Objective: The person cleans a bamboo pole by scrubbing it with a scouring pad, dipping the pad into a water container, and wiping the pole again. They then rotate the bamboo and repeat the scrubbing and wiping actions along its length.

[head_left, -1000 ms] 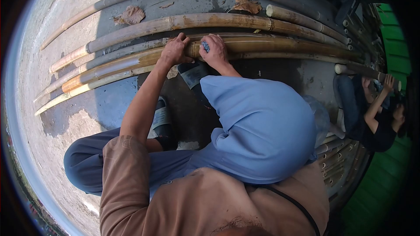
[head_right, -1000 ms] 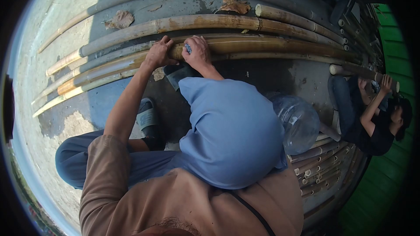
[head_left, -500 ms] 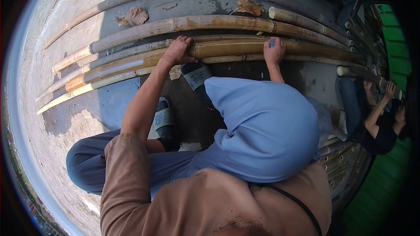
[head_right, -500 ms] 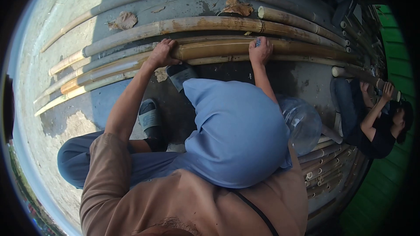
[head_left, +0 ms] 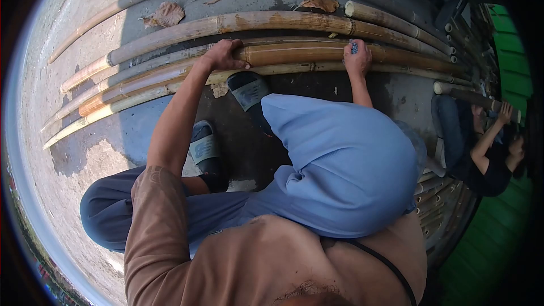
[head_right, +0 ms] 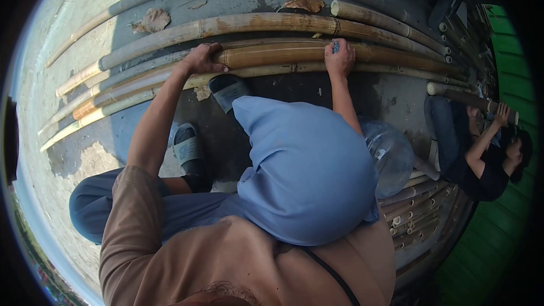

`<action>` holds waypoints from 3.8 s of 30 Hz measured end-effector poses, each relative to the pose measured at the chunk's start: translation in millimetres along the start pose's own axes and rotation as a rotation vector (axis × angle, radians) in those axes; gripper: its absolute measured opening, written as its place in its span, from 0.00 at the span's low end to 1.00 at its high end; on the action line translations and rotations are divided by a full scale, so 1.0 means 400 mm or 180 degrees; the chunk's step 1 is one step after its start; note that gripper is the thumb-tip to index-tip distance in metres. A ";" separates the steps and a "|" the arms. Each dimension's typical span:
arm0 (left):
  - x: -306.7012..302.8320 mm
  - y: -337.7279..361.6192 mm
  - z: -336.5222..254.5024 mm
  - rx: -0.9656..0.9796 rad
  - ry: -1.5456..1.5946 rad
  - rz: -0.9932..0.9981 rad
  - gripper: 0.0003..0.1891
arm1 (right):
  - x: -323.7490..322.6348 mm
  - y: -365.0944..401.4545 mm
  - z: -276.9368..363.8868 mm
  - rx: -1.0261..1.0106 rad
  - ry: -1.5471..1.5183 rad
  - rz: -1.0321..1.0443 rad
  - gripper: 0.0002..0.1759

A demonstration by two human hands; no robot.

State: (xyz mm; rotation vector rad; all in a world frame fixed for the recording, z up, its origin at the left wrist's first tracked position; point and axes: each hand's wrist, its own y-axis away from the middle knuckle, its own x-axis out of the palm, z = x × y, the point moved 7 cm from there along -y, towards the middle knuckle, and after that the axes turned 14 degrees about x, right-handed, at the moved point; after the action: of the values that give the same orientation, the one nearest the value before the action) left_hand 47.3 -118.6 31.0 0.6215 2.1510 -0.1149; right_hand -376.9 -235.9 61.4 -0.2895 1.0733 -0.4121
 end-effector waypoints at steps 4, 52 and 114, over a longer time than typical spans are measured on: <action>0.069 -0.019 0.043 0.0330 -0.0376 -0.0208 0.51 | -0.014 -0.032 -0.075 0.0011 0.0219 -0.0343 0.12; -0.018 -0.029 0.028 -0.0096 0.0313 0.0385 0.42 | 0.119 0.360 0.551 -0.1554 -0.1434 0.1242 0.13; 0.017 0.168 0.029 -0.0686 -0.1506 -0.0346 0.57 | 0.268 0.235 0.499 -0.0717 -0.0796 0.1963 0.06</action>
State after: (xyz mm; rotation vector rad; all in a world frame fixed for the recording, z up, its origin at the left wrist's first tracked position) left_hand 84.0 -60.9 27.9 0.3126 1.7079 -0.0781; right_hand -137.4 -195.7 27.2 -0.1887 0.9070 0.2928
